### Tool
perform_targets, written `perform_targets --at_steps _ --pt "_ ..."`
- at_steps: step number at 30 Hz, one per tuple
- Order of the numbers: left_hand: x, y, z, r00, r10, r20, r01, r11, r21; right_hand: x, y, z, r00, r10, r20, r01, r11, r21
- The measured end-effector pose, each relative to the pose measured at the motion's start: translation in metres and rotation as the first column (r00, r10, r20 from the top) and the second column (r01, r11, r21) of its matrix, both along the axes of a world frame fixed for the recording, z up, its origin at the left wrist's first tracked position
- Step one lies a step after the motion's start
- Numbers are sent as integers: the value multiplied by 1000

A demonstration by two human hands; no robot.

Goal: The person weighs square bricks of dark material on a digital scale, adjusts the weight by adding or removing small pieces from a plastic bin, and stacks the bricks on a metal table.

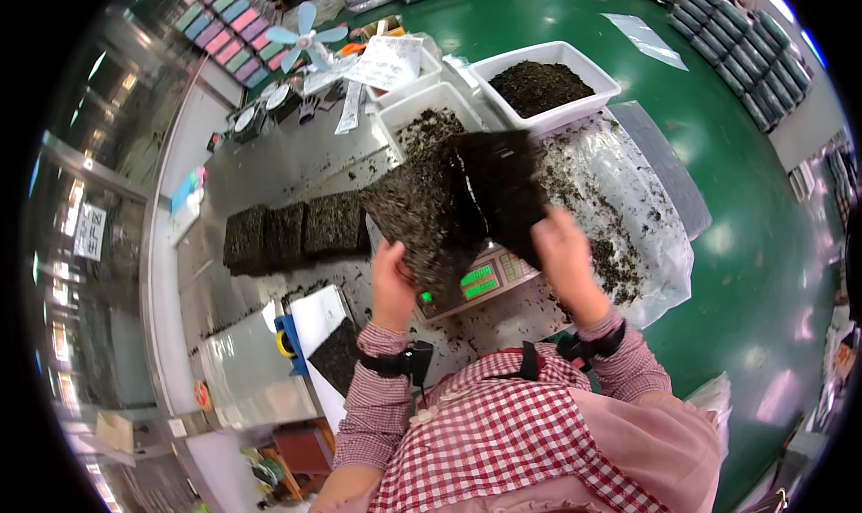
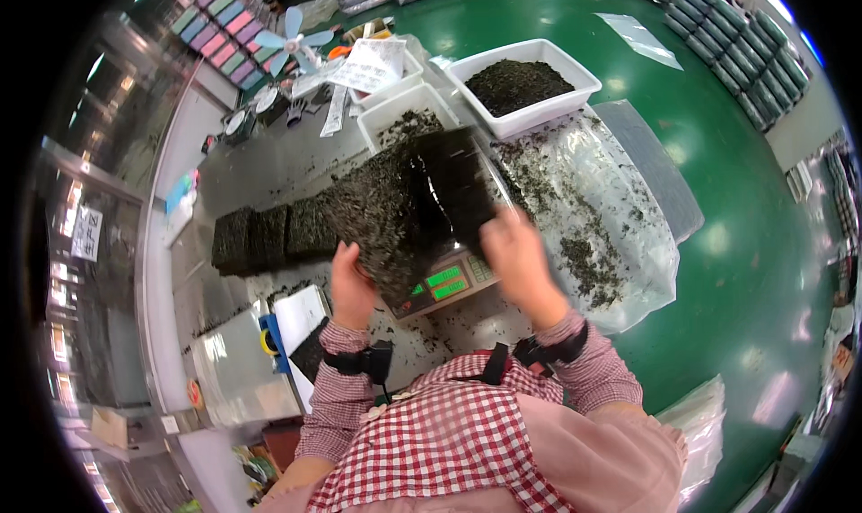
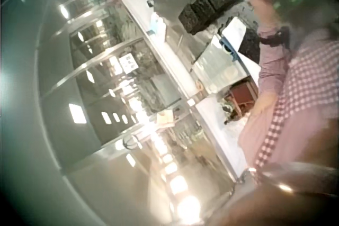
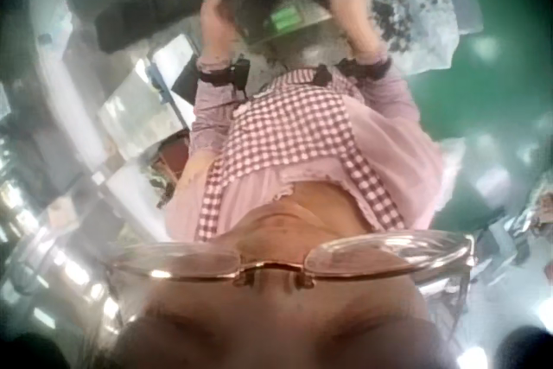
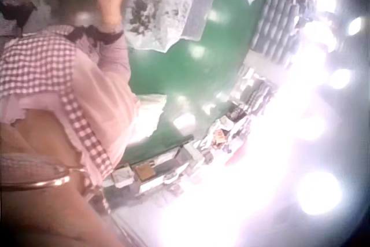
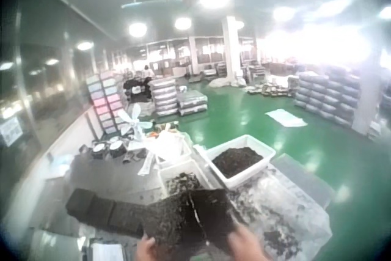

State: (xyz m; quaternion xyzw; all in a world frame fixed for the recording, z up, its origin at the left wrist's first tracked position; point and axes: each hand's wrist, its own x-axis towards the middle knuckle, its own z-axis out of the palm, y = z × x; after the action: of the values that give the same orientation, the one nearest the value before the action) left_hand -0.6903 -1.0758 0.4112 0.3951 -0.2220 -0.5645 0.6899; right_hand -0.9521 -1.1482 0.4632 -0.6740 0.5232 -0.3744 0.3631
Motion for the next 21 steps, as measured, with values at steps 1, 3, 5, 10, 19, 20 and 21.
perform_targets --at_steps 1,3,5,10,19,20,21 --pt "10 -2 -7 996 89 -23 -88 995 55 -15 -14 -2 958 -24 286 13 999 41" --pt "33 -3 -21 980 198 26 -199 973 117 -51 -39 -11 770 -151 620 -4 970 242" --pt "51 -4 -33 960 255 115 -266 958 103 -84 -53 -26 732 -369 573 167 913 373" --pt "65 -8 -31 902 340 268 -356 934 12 -114 -68 -44 587 -442 678 70 862 502" --pt "75 -11 -33 230 -25 973 114 994 -1 -80 -77 -25 692 -275 668 -38 910 413" --pt "72 -8 -33 228 -78 971 55 996 67 -73 -78 -23 684 -205 700 -110 920 377" --pt "68 -6 -29 254 5 967 -10 1000 -2 -64 -81 -22 684 -233 691 -126 895 427"
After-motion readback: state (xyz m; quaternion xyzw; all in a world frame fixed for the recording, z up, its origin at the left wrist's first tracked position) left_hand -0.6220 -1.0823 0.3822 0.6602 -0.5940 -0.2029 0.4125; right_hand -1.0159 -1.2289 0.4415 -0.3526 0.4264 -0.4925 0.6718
